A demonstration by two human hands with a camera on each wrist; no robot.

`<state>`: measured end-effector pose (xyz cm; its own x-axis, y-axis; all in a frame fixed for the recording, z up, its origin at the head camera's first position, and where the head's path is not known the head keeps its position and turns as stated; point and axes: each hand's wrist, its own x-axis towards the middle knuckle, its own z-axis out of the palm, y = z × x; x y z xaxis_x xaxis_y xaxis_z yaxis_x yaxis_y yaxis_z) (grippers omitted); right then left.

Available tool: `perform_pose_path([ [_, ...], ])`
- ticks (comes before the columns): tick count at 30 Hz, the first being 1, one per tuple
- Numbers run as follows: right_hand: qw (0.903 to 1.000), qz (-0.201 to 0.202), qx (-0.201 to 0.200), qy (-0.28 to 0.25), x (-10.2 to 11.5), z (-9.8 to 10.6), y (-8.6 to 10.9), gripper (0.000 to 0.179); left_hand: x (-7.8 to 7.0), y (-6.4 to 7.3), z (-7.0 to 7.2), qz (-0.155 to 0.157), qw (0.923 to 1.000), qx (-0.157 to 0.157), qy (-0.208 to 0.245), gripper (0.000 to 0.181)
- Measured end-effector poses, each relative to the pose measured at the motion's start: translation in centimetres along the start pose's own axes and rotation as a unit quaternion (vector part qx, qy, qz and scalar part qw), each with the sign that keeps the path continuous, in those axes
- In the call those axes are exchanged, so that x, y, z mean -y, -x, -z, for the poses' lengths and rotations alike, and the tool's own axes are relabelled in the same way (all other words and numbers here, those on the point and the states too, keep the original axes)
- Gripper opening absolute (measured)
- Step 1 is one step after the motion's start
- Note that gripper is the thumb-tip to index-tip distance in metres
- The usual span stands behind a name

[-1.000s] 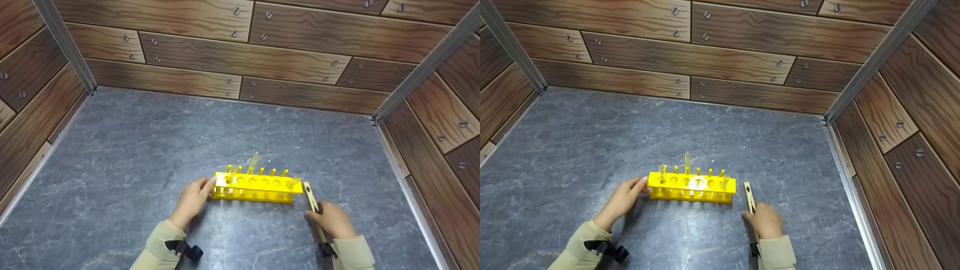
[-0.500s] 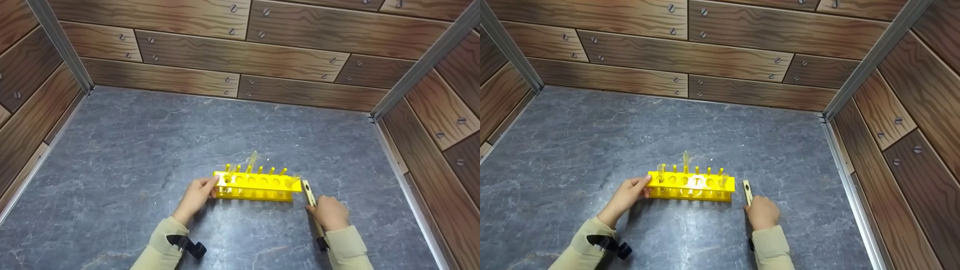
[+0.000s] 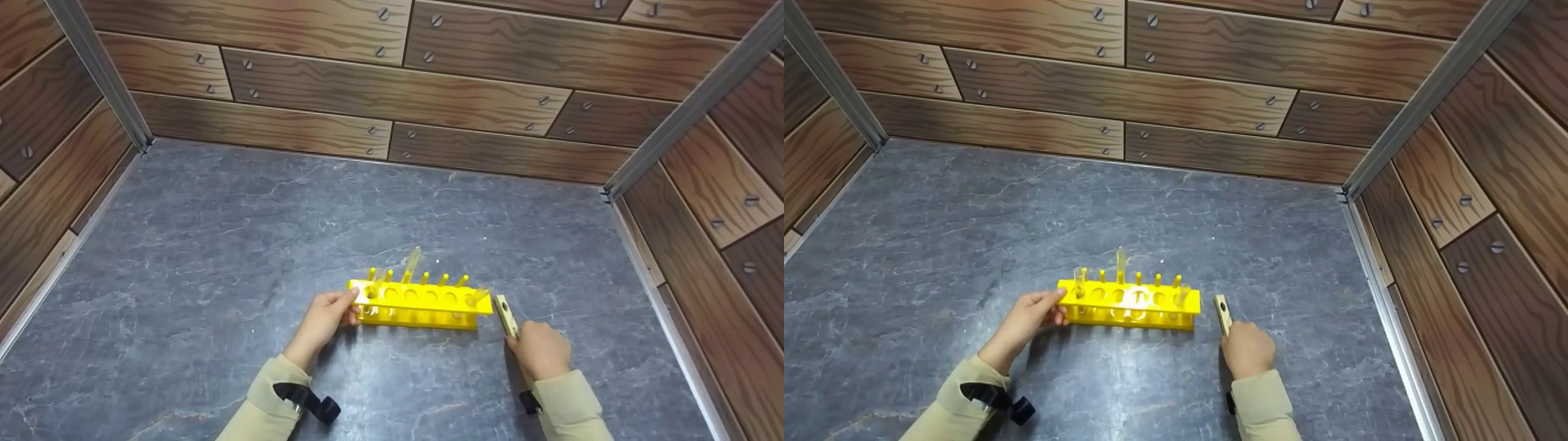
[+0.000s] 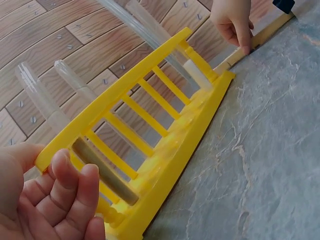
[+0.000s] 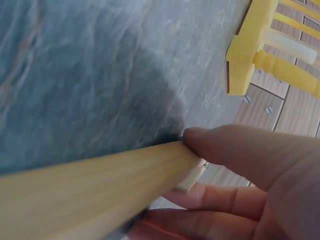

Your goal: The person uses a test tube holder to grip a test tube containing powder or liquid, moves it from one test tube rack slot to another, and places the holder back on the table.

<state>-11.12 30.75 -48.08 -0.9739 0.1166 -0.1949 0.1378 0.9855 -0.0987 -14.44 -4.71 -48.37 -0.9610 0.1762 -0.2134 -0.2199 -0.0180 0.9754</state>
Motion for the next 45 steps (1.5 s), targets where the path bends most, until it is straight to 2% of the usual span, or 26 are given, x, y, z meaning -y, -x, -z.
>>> perform_pose_path([
  [7, 0.9988, -0.002, -0.032, -0.036, -0.2, 0.1, -0.2, 0.029, 1.3, -0.6, 0.0, -0.003, 0.9999, -0.001, 0.013, 0.04],
  [15, 0.9967, 0.009, -0.062, -0.052, -0.4, -0.5, -0.2, 0.021, 1.6, -0.7, 0.1, -0.005, 1.0, 0.001, 0.007, 0.039],
  [19, 0.9918, 0.031, -0.106, -0.064, -0.7, -0.8, 0.0, 0.021, 1.8, -0.8, 0.1, -0.006, 1.0, 0.001, 0.005, 0.038],
  [22, 0.9839, 0.052, -0.151, -0.079, -0.9, -1.1, 0.2, 0.022, 1.8, -0.9, 0.1, -0.009, 0.9999, 0.003, 0.012, 0.038],
  [25, 0.9773, 0.065, -0.178, -0.094, -1.0, -1.3, 0.4, 0.025, 1.8, -0.9, 0.0, -0.012, 0.9997, 0.006, 0.019, 0.037],
  [32, 0.973, 0.052, -0.183, -0.13, -0.6, -0.4, 1.0, 0.019, 1.7, -0.8, -0.1, -0.011, 0.9996, 0.002, 0.024, 0.036],
  [37, 0.9672, 0.068, -0.206, -0.132, -0.2, 0.7, 1.7, 0.019, 1.8, -0.9, 0.0, -0.005, 0.9998, 0.001, 0.019, 0.036],
  [39, 0.9669, 0.071, -0.206, -0.132, 0.0, 1.2, 2.0, 0.019, 1.4, -0.6, 0.0, -0.005, 0.9999, 0.002, 0.016, 0.035],
  [45, 0.9705, 0.068, -0.19, -0.133, 0.6, 2.8, 2.9, 0.019, 1.5, -0.7, -0.1, -0.01, 0.9998, 0.001, 0.014, 0.036],
])
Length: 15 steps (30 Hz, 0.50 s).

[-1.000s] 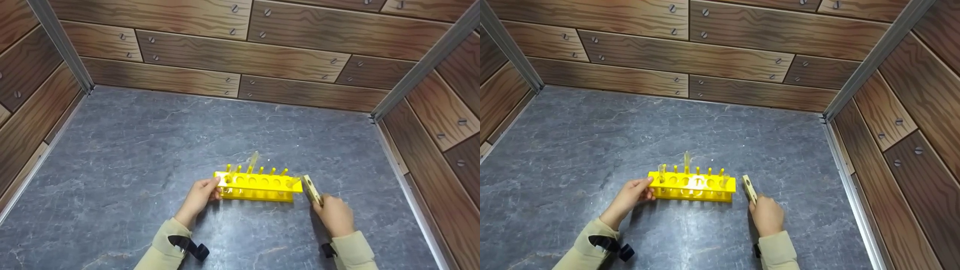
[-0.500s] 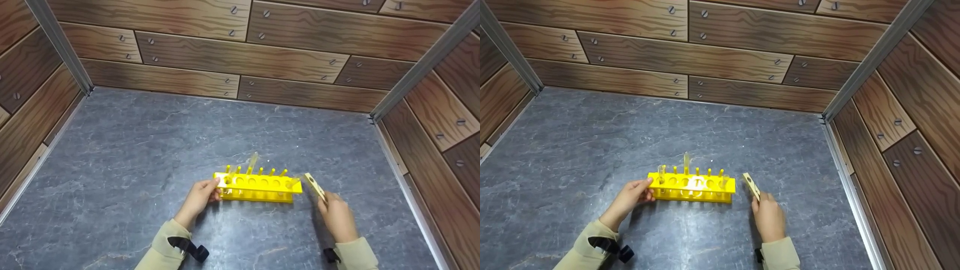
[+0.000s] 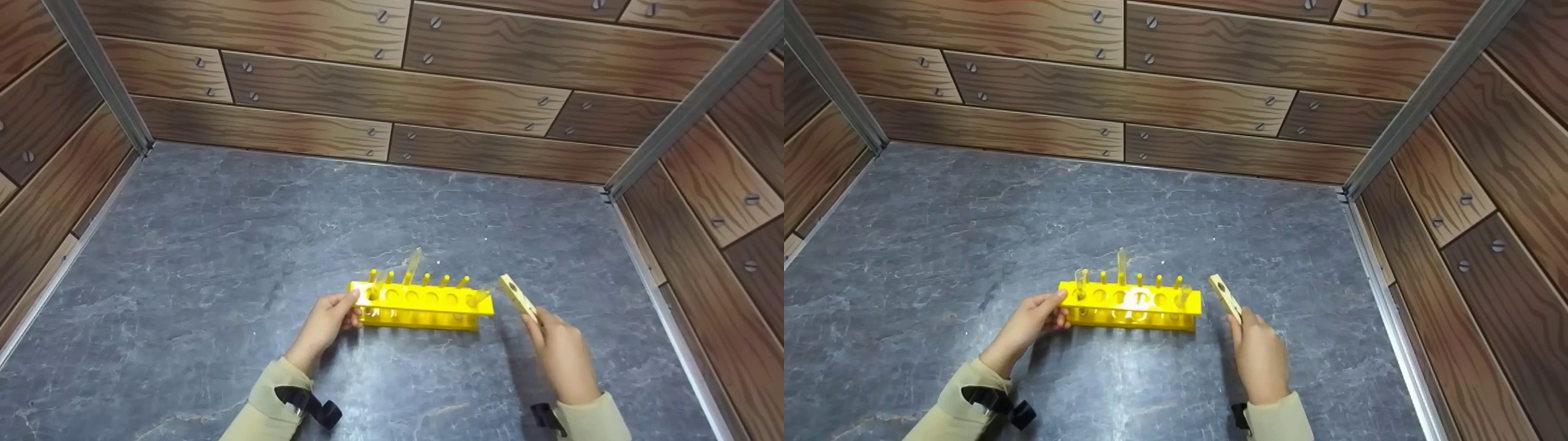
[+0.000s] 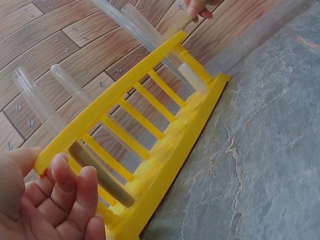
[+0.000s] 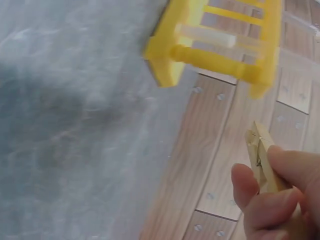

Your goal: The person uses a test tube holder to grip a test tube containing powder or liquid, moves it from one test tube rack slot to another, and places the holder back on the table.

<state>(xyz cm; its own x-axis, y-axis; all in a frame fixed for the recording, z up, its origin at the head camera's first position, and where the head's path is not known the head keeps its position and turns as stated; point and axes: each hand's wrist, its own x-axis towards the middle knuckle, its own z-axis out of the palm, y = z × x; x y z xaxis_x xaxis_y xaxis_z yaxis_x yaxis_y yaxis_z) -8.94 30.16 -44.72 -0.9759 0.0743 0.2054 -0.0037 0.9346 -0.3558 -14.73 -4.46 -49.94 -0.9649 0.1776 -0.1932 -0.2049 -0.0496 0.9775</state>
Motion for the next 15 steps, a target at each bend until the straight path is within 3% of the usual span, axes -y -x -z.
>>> perform_pose_path([
  [15, 0.9996, 0.024, -0.017, -0.002, 2.0, 2.3, 0.6, 0.017, 0.1, 0.0, 0.0, 0.002, 1.0, -0.006, -0.005, 0.036],
])
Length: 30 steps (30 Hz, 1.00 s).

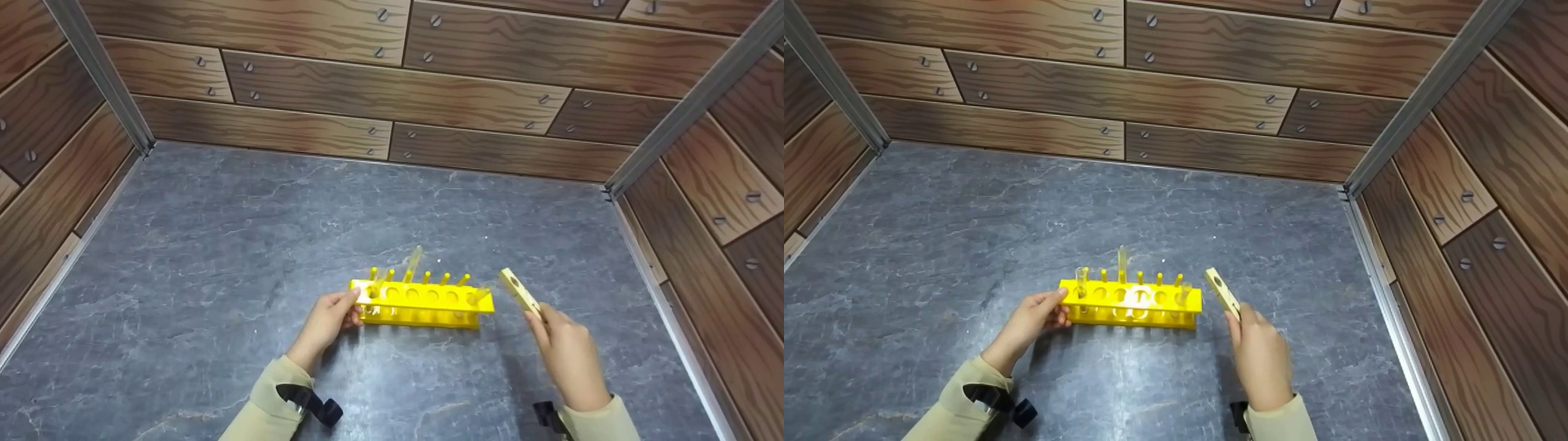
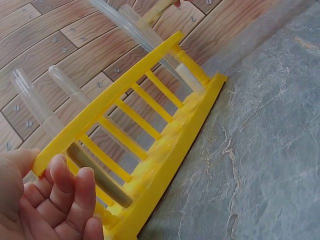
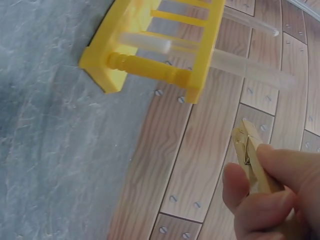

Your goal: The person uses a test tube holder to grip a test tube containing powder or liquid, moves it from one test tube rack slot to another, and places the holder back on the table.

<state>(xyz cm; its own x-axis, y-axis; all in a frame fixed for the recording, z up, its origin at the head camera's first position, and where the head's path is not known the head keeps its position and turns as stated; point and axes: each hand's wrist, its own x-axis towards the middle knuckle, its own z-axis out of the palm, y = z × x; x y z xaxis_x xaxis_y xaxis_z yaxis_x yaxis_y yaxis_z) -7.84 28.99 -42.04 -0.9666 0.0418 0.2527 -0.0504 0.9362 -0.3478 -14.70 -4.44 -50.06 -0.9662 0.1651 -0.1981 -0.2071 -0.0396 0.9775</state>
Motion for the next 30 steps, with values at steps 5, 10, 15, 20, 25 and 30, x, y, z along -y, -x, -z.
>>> perform_pose_path([
  [5, 0.9998, 0.014, -0.011, -0.004, 0.6, 0.5, 0.0, 0.019, -0.1, 0.0, 0.0, 0.003, 1.0, -0.001, -0.005, 0.037],
  [10, 0.9998, 0.017, -0.004, -0.005, 1.1, 0.9, 0.0, 0.018, 0.1, 0.0, 0.0, 0.004, 1.0, -0.001, -0.005, 0.039],
  [15, 0.9999, 0.017, 0.001, 0.001, 1.5, 1.1, 0.2, 0.018, 0.2, -0.1, -0.1, -0.003, 1.0, -0.004, -0.003, 0.036],
  [20, 0.9998, 0.018, 0.007, 0.008, 1.9, 1.2, 0.1, 0.019, 0.4, -0.3, 0.0, 0.005, 1.0, -0.005, -0.002, 0.036],
  [25, 0.9998, 0.016, 0.012, 0.007, 2.2, 1.4, 0.1, 0.019, 0.6, -0.5, 0.1, 0.006, 1.0, 0.002, 0.001, 0.038],
  [30, 0.9997, 0.02, 0.007, 0.008, 2.6, 1.6, 0.0, 0.019, 0.4, -0.4, 0.0, -0.003, 1.0, 0.002, 0.004, 0.038],
])
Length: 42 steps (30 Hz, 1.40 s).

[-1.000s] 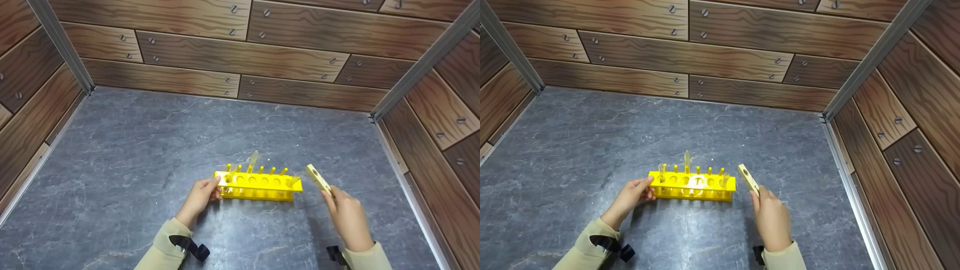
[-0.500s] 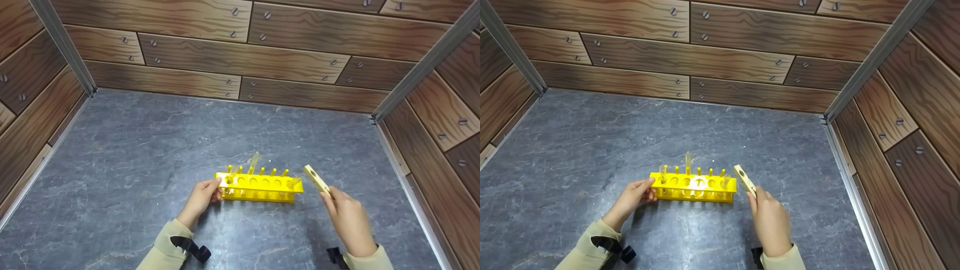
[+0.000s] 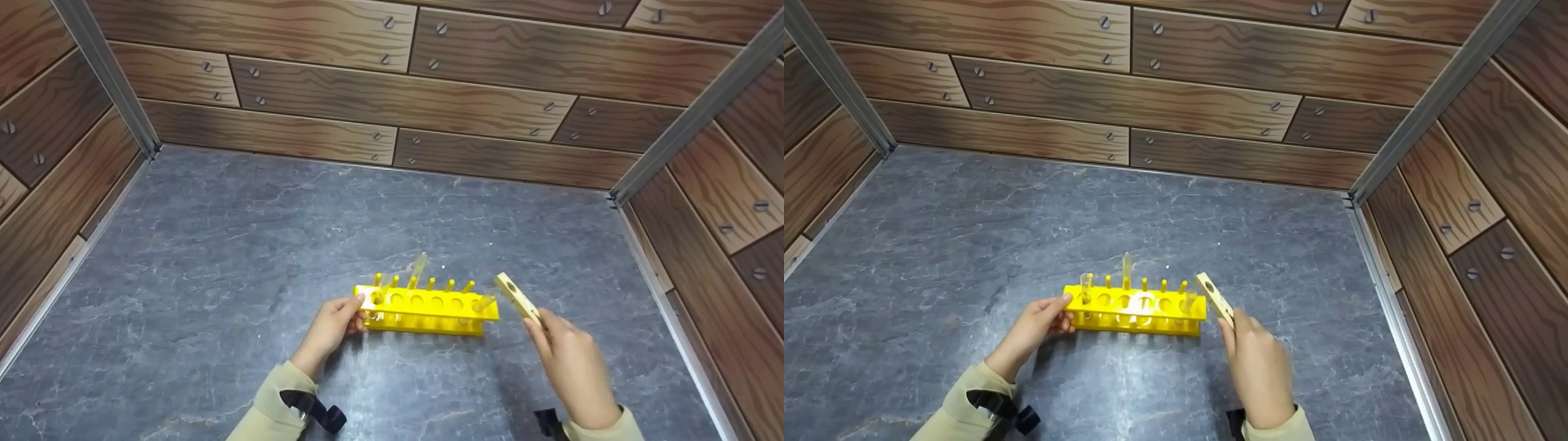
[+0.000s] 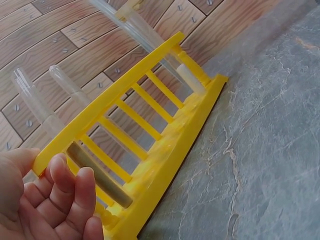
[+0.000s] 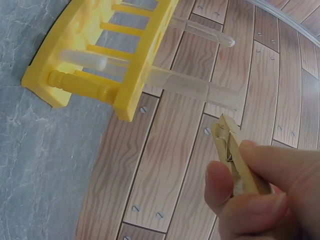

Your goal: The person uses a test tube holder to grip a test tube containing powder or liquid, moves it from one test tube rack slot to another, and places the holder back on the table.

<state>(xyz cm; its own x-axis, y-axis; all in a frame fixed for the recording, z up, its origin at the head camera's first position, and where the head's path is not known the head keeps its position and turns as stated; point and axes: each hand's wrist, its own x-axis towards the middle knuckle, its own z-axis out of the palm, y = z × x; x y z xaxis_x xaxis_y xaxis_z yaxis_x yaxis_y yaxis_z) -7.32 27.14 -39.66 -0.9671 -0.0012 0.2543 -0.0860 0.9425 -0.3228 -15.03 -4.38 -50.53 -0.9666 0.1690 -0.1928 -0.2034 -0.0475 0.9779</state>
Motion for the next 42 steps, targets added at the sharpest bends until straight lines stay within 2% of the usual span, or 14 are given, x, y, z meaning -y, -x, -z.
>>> perform_pose_path([
  [10, 0.9999, 0.01, -0.005, -0.001, 0.6, 0.4, 0.1, 0.018, -0.3, 0.2, -0.2, 0.005, 1.0, -0.001, -0.003, 0.039],
  [18, 0.9999, 0.014, 0.006, -0.001, 1.4, 0.4, -0.1, 0.017, -3.2, 2.1, -0.3, 0.006, 1.0, -0.003, -0.004, 0.036],
  [31, 0.9998, 0.022, -0.001, -0.001, 2.1, 0.6, 0.0, 0.018, -3.5, 2.0, -0.9, -0.002, 1.0, -0.003, -0.003, 0.036],
  [36, 0.9998, 0.022, 0.0, 0.002, 2.4, 0.6, -0.1, 0.017, -3.0, 1.6, -1.0, -0.003, 1.0, 0.003, -0.008, 0.037],
  [42, 0.9996, 0.021, 0.013, -0.011, 3.0, 0.2, -0.3, 0.016, -0.9, 0.5, -0.2, 0.007, 0.9999, -0.008, -0.003, 0.04],
])
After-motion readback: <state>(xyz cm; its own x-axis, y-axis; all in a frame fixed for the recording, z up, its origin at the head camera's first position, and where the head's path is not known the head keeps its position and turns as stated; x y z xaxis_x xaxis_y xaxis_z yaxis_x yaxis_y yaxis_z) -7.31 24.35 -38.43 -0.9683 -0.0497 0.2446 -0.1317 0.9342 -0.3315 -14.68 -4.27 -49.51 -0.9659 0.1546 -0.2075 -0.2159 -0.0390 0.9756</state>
